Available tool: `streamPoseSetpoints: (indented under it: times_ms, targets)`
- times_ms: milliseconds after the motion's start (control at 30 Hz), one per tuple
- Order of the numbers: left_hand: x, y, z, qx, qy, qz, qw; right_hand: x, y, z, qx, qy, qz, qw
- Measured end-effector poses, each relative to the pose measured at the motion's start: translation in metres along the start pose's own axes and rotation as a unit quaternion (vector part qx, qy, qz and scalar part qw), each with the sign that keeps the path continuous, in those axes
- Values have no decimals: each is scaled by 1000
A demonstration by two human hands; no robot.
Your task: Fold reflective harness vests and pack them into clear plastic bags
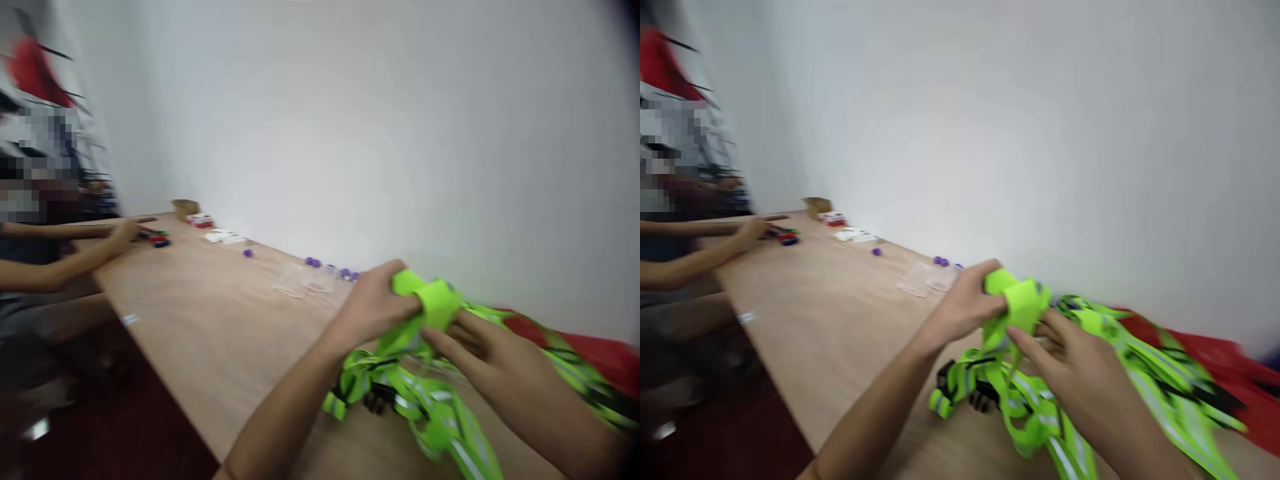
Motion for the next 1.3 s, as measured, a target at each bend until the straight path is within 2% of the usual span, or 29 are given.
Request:
streamPoseSetpoints:
  times_ms: [67,100,167,267,367,433,567,700,767,833,933,1000,1067,1133,1233,1300]
  targets:
    - [-3,2,0,22,-27,-5,999,2,3,2,-86,-26,-55,994]
    - [-4,2,0,26,-45,-5,999,1,0,1,-134,-38,-58,989]
    - [-4,1,0,43,-78,5,996,0,-7,2,-203,-37,-44,978]
    - [-1,2,-1,87,-134,15,987,0,-15,7,-249,-21,-10,968]
    - [1,5,1,111,-151,9,982,2,-13,16,-305,14,6,952]
    - [-1,4,7,115,-130,4,985,2,-7,19,-365,25,-2,931]
    - [-7,5,28,136,-29,-37,990,0,3,24,-462,44,-9,886]
    - [-8,11,42,191,47,-83,977,0,9,27,-494,66,-5,867]
    - [-6,14,46,207,87,-98,970,-1,8,23,-487,35,-9,873]
    - [-2,18,52,201,138,-115,963,-1,4,17,-432,-6,-9,902]
    - [6,26,60,165,208,-158,951,0,-1,20,-241,-5,-5,971]
    - [10,30,64,142,226,-179,947,1,-7,25,-128,21,13,992]
    - [10,31,66,115,211,-176,955,2,-10,29,-103,44,36,993]
    - [6,27,67,70,175,-147,971,3,-8,35,-137,78,43,987]
    - [-2,15,63,-36,97,-68,992,3,2,43,-197,141,27,970]
    - [-5,7,54,-111,24,-26,993,2,6,42,-232,160,21,959]
Point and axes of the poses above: each hand's wrist, its own x-axis away from the middle knuckle, its own z-axis out of the back of the hand, y = z × x, the point moved 8 cm from there along -x, towards the middle knuckle
